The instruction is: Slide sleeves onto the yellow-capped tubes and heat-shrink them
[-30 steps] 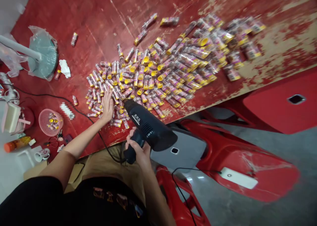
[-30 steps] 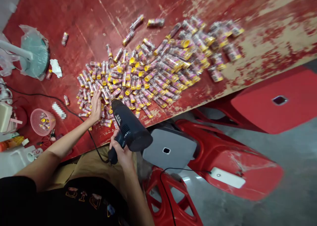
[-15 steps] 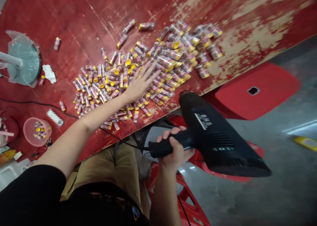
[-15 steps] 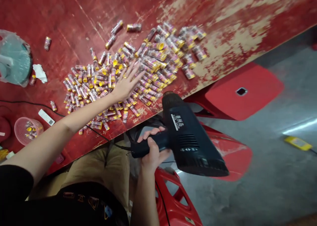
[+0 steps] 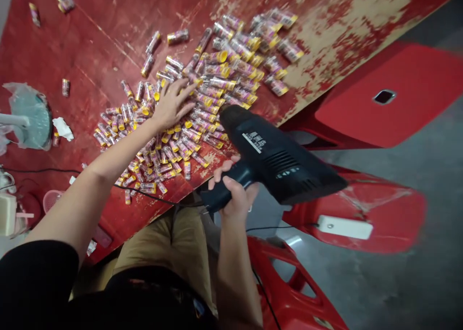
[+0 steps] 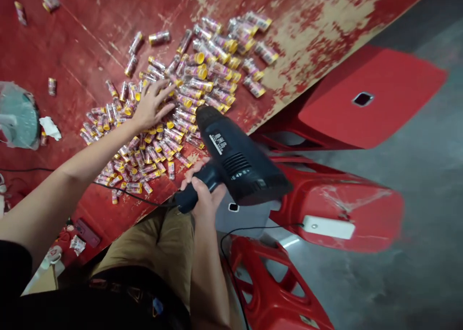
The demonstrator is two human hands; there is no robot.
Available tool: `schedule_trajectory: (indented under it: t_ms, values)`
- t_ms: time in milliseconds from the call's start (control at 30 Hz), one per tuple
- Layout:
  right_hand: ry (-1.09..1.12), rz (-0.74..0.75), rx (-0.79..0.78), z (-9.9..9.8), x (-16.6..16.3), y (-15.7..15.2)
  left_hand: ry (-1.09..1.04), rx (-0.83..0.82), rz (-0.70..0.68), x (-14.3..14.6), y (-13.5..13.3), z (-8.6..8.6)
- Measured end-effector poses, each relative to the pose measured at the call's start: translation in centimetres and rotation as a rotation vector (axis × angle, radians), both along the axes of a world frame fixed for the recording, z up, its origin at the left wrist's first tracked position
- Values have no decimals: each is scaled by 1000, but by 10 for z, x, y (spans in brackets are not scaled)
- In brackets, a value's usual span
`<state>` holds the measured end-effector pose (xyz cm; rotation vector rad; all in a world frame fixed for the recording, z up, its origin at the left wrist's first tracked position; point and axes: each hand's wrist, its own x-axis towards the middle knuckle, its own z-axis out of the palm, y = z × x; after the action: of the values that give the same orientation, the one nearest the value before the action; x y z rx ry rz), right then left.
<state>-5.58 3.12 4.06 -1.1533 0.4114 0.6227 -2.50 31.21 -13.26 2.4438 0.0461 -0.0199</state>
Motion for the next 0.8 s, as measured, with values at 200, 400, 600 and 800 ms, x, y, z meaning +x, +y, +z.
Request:
schedule_trajectory:
  t_ms: [200, 400, 600, 800]
  values:
    - [5, 34, 24, -8, 14, 9, -18, -68, 137, -15, -2, 2]
    - [40, 90, 26, 2, 11, 16, -100, -106, 192, -6, 5, 13]
    - [169, 55, -27, 21, -24, 6, -180, -105, 218, -16, 12, 29]
    - [-9, -116, -12, 11, 19, 27, -170, -111, 159, -24, 7, 31]
